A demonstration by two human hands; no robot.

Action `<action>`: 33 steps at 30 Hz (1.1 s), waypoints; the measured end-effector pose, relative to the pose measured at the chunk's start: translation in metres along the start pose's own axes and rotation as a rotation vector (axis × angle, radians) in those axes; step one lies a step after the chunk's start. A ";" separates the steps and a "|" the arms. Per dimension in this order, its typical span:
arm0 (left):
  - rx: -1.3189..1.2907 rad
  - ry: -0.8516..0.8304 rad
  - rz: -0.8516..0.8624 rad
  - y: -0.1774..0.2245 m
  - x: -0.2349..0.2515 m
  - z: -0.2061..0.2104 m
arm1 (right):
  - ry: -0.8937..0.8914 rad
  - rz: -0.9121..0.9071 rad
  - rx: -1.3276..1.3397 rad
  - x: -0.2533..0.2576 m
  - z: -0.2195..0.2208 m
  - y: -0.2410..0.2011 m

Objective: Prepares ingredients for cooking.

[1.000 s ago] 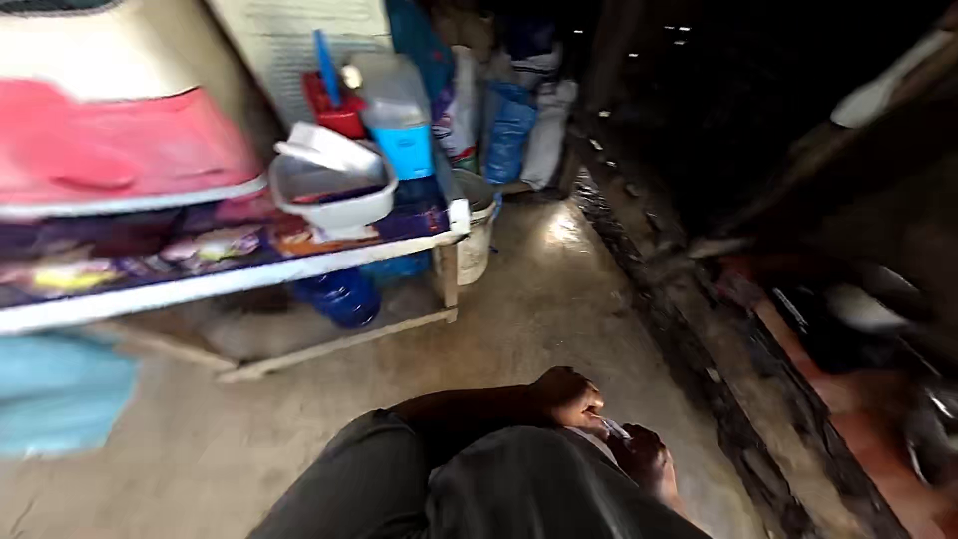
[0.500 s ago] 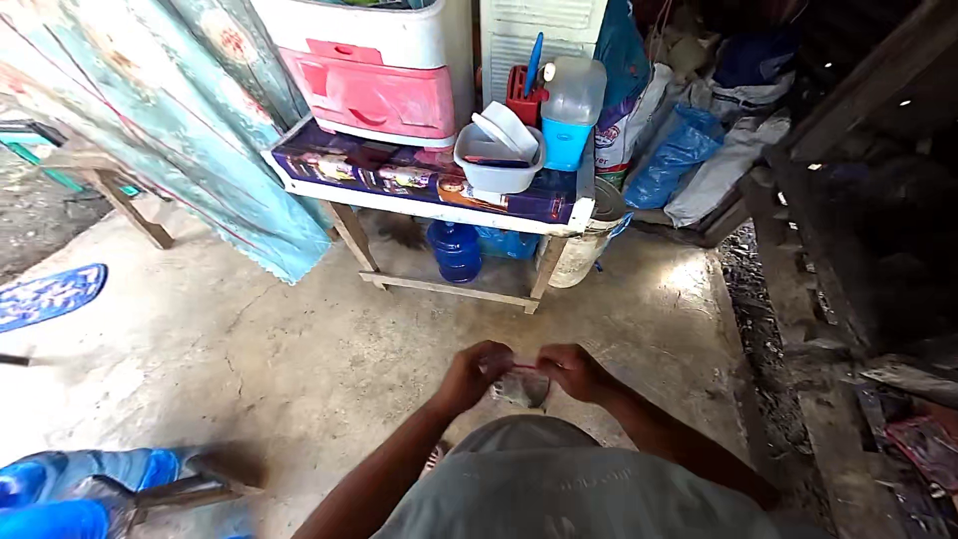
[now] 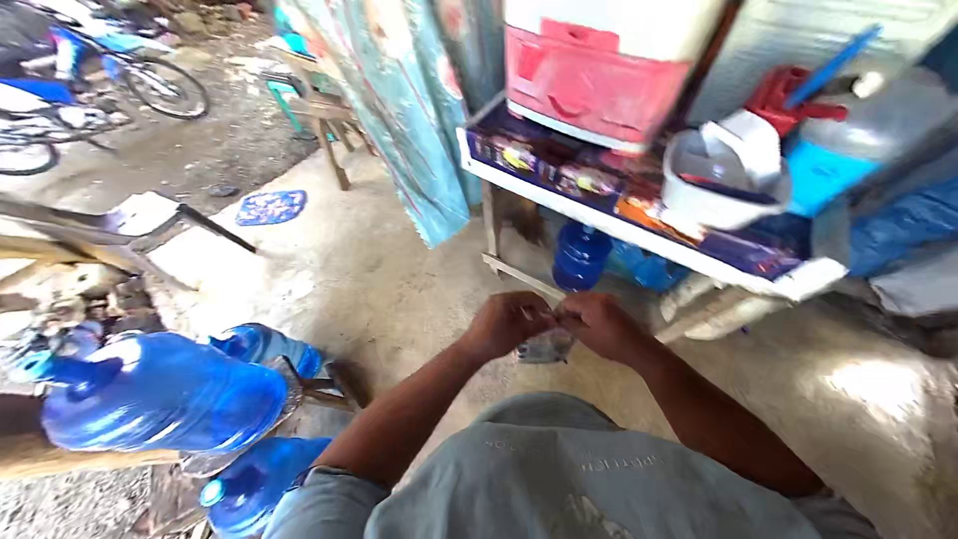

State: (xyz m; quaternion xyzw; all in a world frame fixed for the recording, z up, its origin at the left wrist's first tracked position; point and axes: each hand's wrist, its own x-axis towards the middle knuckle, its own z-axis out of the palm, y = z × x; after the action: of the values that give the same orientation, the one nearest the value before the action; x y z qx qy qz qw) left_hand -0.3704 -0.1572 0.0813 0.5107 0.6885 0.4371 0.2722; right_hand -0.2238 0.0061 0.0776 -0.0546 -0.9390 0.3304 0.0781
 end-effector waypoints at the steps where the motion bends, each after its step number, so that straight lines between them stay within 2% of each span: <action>1: 0.087 -0.012 0.010 -0.007 0.009 -0.010 | -0.049 0.007 -0.087 0.017 0.001 -0.001; 4: 0.228 -0.061 -0.013 -0.025 0.038 -0.030 | -0.042 -0.128 -0.315 0.062 0.006 0.014; 7: 0.163 0.071 -0.012 -0.041 0.070 -0.044 | 0.073 -0.313 -0.344 0.109 -0.006 0.041; 11: -0.096 0.318 -0.085 -0.049 0.119 -0.059 | 0.290 -0.544 -0.314 0.174 -0.026 0.062; 14: -0.335 0.397 -0.218 -0.042 0.161 -0.080 | 0.459 -0.738 -0.322 0.225 -0.039 0.085; 16: -0.599 0.445 -0.240 -0.047 0.184 -0.087 | 0.532 -0.842 -0.300 0.252 -0.047 0.097; 19: -0.972 0.449 -0.229 -0.053 0.205 -0.096 | 0.583 -0.885 -0.115 0.285 -0.049 0.109; 21: -1.066 0.409 -0.219 -0.064 0.215 -0.098 | 0.529 -0.827 0.034 0.296 -0.046 0.122; 22: -1.035 0.382 -0.206 -0.073 0.219 -0.100 | 0.485 -0.788 0.074 0.300 -0.046 0.128; 24: -0.807 0.308 -0.181 -0.092 0.223 -0.112 | 0.372 -0.723 0.080 0.310 -0.049 0.139; 27: -0.183 0.222 -0.173 -0.102 0.223 -0.141 | 0.234 -0.729 -0.068 0.330 -0.058 0.146; 30: 0.332 0.293 -0.102 -0.106 0.229 -0.166 | 0.065 -0.665 -0.111 0.359 -0.068 0.136; 33: 0.552 0.389 -0.066 -0.104 0.238 -0.201 | -0.062 -0.523 0.004 0.404 -0.075 0.120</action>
State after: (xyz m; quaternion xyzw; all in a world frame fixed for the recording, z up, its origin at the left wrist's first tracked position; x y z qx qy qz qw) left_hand -0.6623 -0.0081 0.1011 0.4497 0.8360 0.3145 0.0010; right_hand -0.6008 0.2074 0.1045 0.2003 -0.9225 0.3023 0.1322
